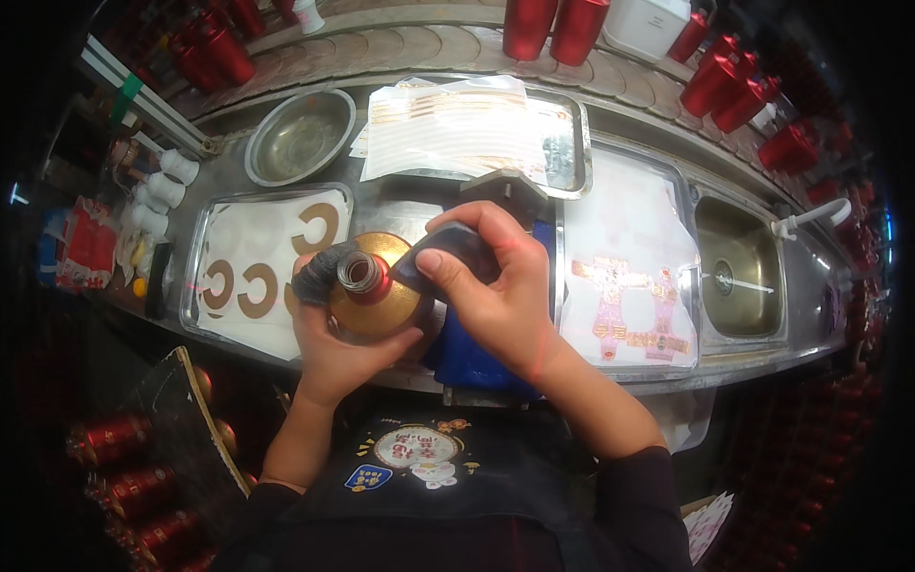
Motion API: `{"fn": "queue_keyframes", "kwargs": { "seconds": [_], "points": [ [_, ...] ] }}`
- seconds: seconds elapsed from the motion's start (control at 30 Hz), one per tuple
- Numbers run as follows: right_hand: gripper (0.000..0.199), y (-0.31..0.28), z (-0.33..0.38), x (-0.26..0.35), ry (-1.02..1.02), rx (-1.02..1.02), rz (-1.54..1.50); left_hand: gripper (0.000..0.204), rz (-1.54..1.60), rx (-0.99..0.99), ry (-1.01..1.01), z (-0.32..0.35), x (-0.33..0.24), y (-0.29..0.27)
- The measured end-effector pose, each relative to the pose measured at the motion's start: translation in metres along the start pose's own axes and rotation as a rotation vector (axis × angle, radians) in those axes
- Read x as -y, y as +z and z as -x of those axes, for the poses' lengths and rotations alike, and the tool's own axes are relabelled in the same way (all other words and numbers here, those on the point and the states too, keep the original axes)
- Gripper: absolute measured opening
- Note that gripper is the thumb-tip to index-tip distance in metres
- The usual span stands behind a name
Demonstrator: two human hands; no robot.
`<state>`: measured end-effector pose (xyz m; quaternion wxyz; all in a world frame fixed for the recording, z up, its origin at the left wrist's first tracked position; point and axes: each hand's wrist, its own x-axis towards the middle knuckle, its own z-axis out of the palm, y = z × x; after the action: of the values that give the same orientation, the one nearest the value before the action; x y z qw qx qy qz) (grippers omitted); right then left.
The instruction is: The person applies a red label to a red cylindrical can, smooths it, and wipes the can with a cloth. They repeat the process with a second can, handling labels, cans, and a cloth throughout.
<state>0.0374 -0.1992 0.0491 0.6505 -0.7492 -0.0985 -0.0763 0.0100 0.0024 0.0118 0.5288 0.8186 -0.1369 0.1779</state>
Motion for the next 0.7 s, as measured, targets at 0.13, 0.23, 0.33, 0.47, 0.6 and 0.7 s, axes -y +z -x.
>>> {"fn": "queue_keyframes", "kwargs": {
  "seconds": [0.13,0.23,0.33,0.47,0.6,0.7],
  "points": [
    [0.026,0.0,-0.018,-0.01,0.01,0.066,-0.063,0.081,0.168,0.165,-0.074,-0.009,0.003,-0.016],
    [0.025,0.003,-0.025,-0.015,0.01,0.091,-0.093,0.079,0.244,0.252,-0.099,-0.013,0.008,-0.026],
    [0.023,0.01,-0.036,-0.012,0.059,0.107,-0.059,0.079,0.342,0.336,-0.111,-0.015,0.016,-0.035],
    [0.021,0.021,-0.041,0.008,0.07,-0.002,0.064,0.097,0.668,0.459,-0.342,-0.013,0.019,-0.037],
    [0.021,-0.005,-0.006,0.034,0.112,-0.03,-0.029,0.111,0.375,0.212,-0.076,0.007,0.002,-0.02],
    [0.023,-0.008,0.005,0.025,0.006,0.082,0.128,0.099,0.187,0.115,-0.102,0.013,-0.004,-0.004]
  ]
}}
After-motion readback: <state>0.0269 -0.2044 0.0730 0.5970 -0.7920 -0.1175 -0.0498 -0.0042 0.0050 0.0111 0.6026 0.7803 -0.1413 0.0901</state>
